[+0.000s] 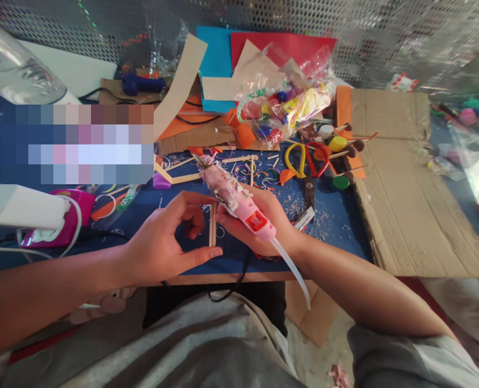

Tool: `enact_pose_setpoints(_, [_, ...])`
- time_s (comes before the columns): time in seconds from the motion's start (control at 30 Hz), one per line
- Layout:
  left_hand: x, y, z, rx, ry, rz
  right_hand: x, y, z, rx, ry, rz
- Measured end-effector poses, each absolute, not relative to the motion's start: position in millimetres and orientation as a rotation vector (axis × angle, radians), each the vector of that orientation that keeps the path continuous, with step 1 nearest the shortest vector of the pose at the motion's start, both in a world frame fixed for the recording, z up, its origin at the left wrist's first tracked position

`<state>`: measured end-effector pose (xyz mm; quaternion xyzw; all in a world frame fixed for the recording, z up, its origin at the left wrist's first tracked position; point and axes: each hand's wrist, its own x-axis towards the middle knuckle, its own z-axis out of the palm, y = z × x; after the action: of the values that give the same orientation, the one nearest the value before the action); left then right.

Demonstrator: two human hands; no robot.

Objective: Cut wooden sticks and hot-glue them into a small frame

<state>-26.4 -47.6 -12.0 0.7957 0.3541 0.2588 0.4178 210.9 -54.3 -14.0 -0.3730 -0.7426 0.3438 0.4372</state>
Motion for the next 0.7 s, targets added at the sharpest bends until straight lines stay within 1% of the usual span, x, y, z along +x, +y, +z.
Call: enact_pose_setpoints(0.7, [-25.0,-47.6,-8.5,1.955,0.927,0.623,211.6,-52.1,-15.9,-1.018,-1.858,0.765])
